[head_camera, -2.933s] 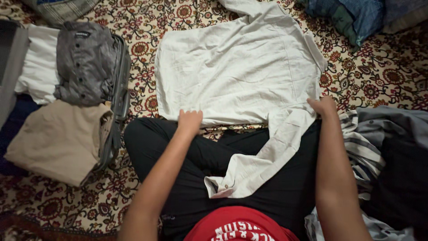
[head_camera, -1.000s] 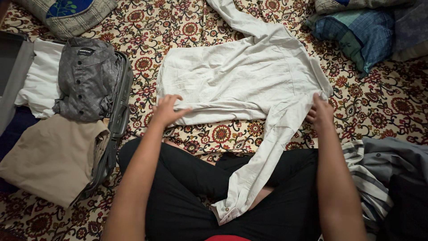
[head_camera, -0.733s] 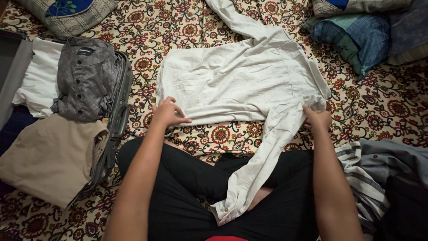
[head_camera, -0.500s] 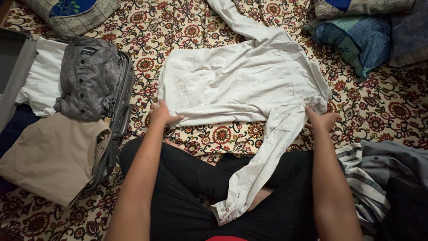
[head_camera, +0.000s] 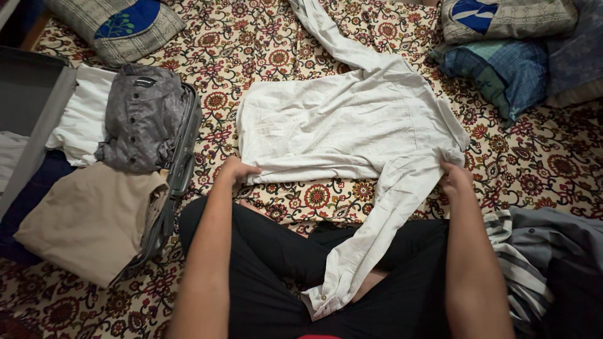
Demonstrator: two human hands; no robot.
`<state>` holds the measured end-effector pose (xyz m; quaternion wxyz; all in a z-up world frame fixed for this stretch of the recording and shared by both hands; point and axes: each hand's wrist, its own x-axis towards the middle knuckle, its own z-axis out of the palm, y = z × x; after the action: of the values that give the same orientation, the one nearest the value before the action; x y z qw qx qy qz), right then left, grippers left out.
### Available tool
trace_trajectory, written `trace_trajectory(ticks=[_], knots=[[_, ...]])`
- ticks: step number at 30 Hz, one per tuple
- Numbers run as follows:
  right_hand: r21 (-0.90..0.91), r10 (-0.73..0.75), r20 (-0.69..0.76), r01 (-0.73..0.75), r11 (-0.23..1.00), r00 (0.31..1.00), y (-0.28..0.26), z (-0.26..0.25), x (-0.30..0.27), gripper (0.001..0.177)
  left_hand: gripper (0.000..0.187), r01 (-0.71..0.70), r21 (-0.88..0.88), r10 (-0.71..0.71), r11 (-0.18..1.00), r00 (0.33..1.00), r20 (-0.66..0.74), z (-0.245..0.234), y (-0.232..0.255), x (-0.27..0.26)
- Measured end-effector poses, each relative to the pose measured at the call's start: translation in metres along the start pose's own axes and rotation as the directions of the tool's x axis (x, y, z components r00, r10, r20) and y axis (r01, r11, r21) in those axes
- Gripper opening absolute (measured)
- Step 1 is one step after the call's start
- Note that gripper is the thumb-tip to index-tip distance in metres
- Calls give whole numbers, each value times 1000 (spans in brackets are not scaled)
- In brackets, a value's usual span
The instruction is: The person buttons and folds a shirt on a bed before placing it into an open suitcase.
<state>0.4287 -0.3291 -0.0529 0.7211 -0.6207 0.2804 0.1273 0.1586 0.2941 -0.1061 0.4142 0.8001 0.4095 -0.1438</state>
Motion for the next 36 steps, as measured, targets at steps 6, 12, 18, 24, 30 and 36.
trace_trajectory(ticks=[6,12,18,24,30,36], knots=[[48,18,-31,-16,999,999,-7,1,-20,38,43,-36,-214,40,976,999,11,-10,0,-4],[208,54,-125,-27,978,991,-6,-9,-39,40,39,-3,-92,5,996,1000,29,-14,1,-18],[326,-41,-153,90,941,987,6,-13,-55,44,46,23,61,-28,998,997,71,-24,-2,-25],[-32,-135,-312,132,991,940,12,-9,-57,37,63,36,196,-24,980,998,-60,-23,9,-45],[-870,-816,-159,312,382,555,16,-13,-69,109,100,197,287,-124,938,960,-252,-51,53,-119],[-816,-776,397,575,-55,489,25,10,-89,62,91,-200,529,349,824,916,-196,-38,62,-125]])
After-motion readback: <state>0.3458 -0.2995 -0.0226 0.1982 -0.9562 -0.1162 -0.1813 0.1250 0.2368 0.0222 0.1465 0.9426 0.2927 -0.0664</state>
